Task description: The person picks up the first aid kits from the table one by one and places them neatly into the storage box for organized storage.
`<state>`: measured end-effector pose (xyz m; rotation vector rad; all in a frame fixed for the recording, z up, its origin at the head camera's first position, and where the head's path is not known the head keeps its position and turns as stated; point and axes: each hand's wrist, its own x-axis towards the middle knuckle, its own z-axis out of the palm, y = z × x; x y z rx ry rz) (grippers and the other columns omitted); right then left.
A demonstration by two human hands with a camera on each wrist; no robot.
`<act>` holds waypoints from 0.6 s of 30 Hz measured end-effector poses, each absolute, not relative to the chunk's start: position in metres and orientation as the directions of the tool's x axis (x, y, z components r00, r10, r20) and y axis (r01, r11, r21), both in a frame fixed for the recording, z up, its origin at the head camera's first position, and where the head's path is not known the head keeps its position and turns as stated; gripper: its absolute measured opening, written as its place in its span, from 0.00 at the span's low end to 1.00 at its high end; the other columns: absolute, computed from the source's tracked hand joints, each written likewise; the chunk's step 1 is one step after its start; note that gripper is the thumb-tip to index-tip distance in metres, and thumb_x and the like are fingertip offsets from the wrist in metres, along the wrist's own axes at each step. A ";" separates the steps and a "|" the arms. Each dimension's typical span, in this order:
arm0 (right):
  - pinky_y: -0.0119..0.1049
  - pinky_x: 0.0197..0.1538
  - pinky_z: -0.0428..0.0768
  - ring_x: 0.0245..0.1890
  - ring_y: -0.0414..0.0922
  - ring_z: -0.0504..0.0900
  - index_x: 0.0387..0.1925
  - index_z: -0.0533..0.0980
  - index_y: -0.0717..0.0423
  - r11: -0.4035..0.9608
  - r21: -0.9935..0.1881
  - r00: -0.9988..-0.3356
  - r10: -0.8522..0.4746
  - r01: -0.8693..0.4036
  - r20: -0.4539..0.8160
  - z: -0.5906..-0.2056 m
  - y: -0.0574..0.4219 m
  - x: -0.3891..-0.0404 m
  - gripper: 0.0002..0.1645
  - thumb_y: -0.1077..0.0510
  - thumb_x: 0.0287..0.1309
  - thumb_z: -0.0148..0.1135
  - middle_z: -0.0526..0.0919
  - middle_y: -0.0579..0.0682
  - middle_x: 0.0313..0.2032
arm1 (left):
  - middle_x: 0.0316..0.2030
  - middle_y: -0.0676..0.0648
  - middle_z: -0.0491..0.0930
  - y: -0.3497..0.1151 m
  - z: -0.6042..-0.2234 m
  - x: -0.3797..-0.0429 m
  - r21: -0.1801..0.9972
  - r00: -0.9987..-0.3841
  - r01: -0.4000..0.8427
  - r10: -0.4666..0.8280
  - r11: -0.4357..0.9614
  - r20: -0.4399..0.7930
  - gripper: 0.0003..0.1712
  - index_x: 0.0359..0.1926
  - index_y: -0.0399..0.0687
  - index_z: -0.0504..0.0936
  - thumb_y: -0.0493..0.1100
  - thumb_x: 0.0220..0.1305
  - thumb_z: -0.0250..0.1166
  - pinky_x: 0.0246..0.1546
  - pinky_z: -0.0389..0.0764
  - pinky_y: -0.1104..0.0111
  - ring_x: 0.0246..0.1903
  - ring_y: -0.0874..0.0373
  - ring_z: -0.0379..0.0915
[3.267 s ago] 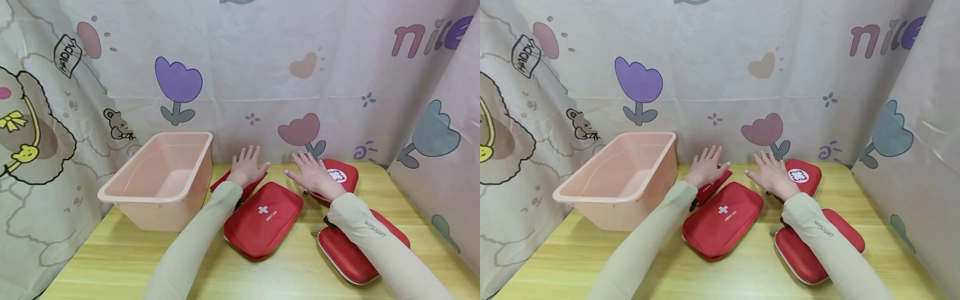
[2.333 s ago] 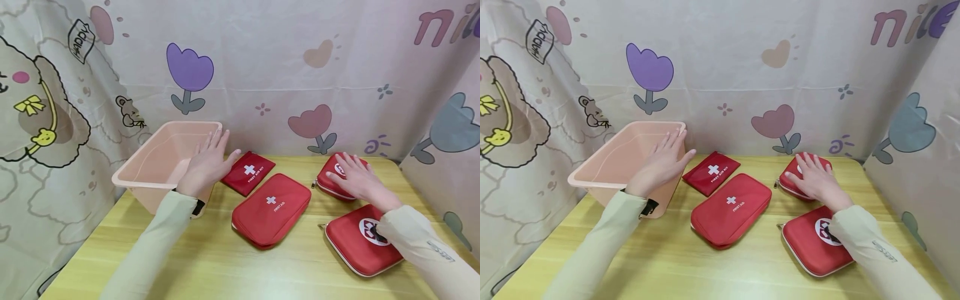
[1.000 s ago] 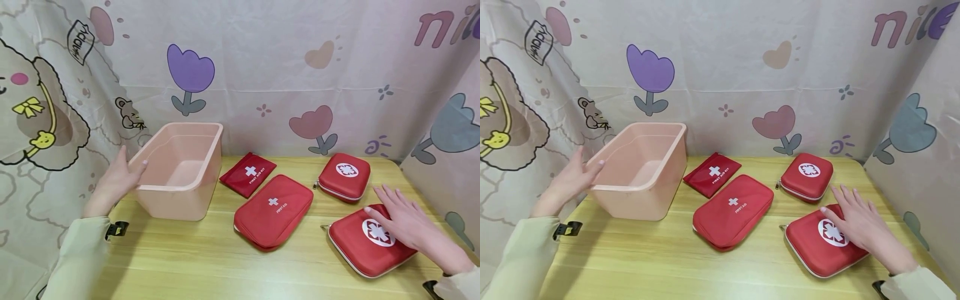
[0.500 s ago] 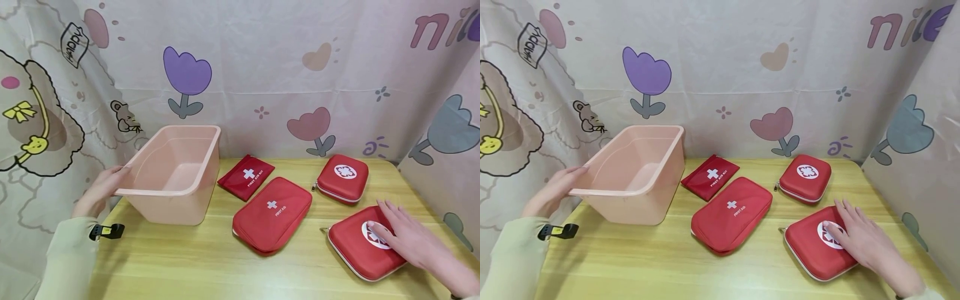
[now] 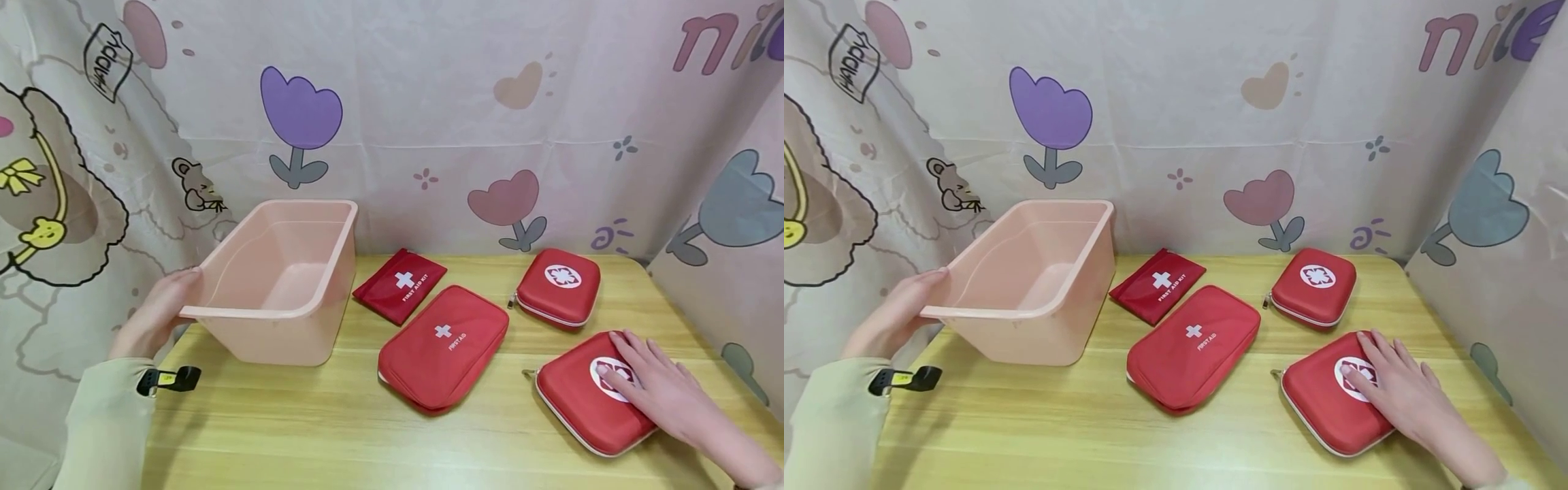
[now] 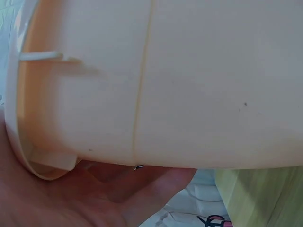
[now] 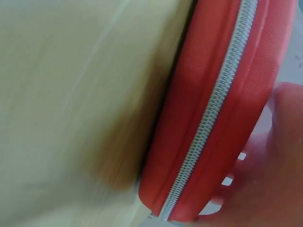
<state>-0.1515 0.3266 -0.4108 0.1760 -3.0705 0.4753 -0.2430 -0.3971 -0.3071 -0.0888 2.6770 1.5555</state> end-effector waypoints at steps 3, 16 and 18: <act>0.75 0.57 0.50 0.65 0.77 0.47 0.72 0.56 0.67 0.958 -0.268 -0.994 -0.080 -0.099 0.079 -0.407 0.322 -0.147 0.51 0.32 0.66 0.52 0.52 0.75 0.69 | 0.65 0.23 0.53 -0.396 -0.306 -0.241 0.862 -0.997 -0.072 -0.033 0.502 -0.065 0.42 0.73 0.26 0.40 0.58 0.77 0.32 0.36 0.78 0.74 0.37 0.74 0.68; 0.74 0.33 0.70 0.56 0.80 0.49 0.71 0.53 0.69 0.980 -0.172 -0.995 0.094 0.098 -0.030 -0.402 0.290 -0.126 0.62 0.20 0.61 0.37 0.52 0.78 0.64 | 0.65 0.23 0.54 -0.397 -0.308 -0.237 0.848 -0.996 -0.082 -0.068 0.523 -0.055 0.43 0.73 0.25 0.41 0.59 0.77 0.32 0.34 0.78 0.73 0.36 0.74 0.68; 0.74 0.32 0.71 0.56 0.81 0.47 0.71 0.51 0.69 0.979 -0.173 -0.994 0.103 0.107 -0.035 -0.405 0.286 -0.127 0.63 0.19 0.60 0.37 0.51 0.79 0.64 | 0.65 0.23 0.54 -0.397 -0.309 -0.236 0.847 -0.996 -0.083 -0.072 0.525 -0.053 0.43 0.73 0.26 0.41 0.60 0.77 0.32 0.34 0.78 0.73 0.36 0.74 0.67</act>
